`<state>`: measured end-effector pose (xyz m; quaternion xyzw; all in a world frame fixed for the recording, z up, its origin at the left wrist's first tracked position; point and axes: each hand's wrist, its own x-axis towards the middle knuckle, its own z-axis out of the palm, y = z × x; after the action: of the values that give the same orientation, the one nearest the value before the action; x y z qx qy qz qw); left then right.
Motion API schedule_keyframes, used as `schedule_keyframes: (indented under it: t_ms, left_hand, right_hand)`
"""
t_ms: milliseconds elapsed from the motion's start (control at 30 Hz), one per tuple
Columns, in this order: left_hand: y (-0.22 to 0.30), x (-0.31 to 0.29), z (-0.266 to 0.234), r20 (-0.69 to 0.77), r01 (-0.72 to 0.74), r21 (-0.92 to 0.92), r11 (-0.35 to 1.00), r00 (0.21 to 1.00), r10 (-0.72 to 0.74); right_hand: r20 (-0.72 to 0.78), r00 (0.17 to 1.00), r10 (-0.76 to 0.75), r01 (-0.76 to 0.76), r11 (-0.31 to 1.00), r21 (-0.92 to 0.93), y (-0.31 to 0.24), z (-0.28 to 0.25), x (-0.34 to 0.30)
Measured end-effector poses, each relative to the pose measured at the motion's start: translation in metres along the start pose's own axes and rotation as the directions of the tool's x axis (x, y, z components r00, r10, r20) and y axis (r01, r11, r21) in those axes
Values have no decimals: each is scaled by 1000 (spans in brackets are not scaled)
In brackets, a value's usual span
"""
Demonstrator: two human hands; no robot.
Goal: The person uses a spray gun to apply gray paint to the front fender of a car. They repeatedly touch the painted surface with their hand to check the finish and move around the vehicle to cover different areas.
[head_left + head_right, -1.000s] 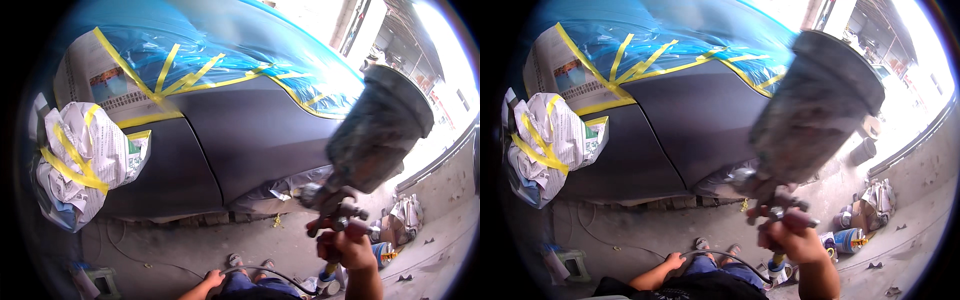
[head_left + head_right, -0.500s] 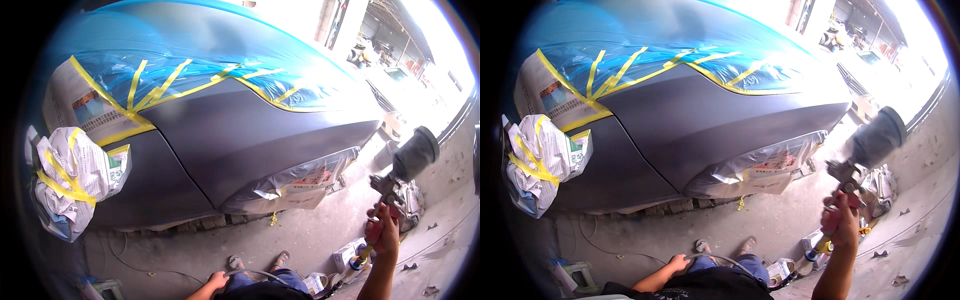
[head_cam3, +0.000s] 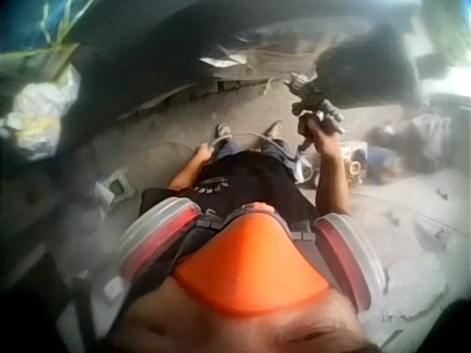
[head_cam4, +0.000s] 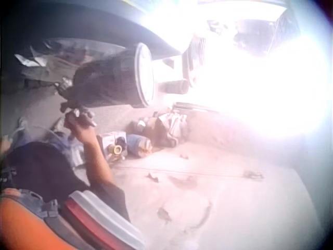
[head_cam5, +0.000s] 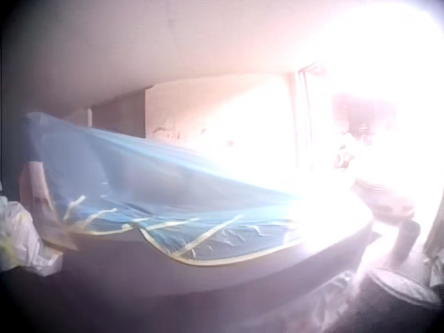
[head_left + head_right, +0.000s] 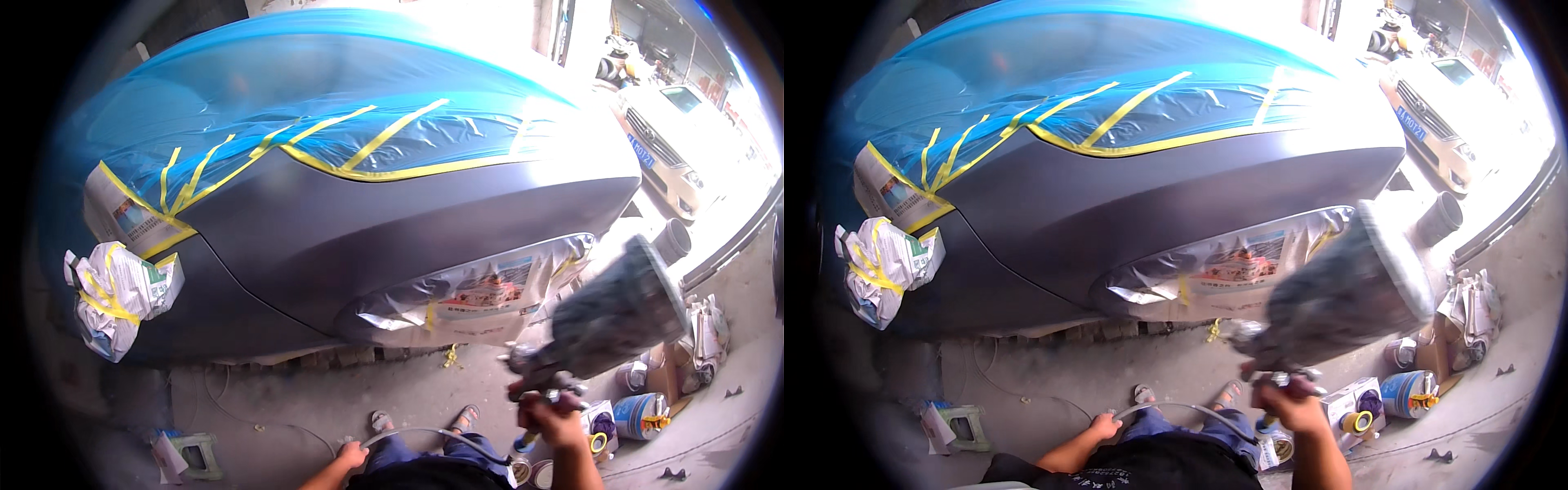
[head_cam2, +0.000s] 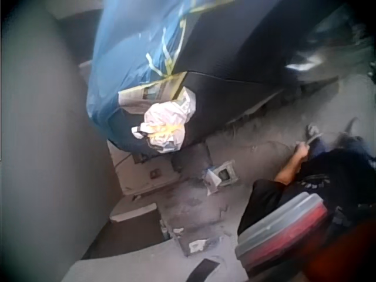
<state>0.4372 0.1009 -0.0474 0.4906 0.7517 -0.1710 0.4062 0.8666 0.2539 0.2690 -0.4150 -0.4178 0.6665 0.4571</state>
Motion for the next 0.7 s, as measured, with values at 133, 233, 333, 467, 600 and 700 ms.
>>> schedule_keyframes:
  t_ms: [133, 233, 333, 467, 600, 700]
  left_hand:
    - [38, -20, 18, 19, 38, -59, 998, 999, -37]
    - [51, -25, 28, -15, 27, -49, 998, 1000, -28]
    - [60, -25, 35, 2, 26, -83, 996, 1000, -26]
    - [83, -18, 31, 40, 20, -104, 994, 999, -15]
    - [89, -18, 22, 75, 58, -156, 986, 996, -46]
    - [66, -11, 20, 65, 96, -172, 980, 994, -86]
  right_hand:
    - [166, 985, 42, -26, 995, -94, -1, -11, 26]
    - [22, 998, 56, -57, 998, 33, -12, -30, 28]
    - [-336, 942, -15, 38, 997, 63, -12, -70, 11]
    - [-743, 667, -53, 13, 998, -59, -20, -102, -17]
    - [-810, 586, -22, 62, 998, 18, -4, -117, -32]
    - [-813, 569, -126, 171, 985, -32, 0, -77, -10]
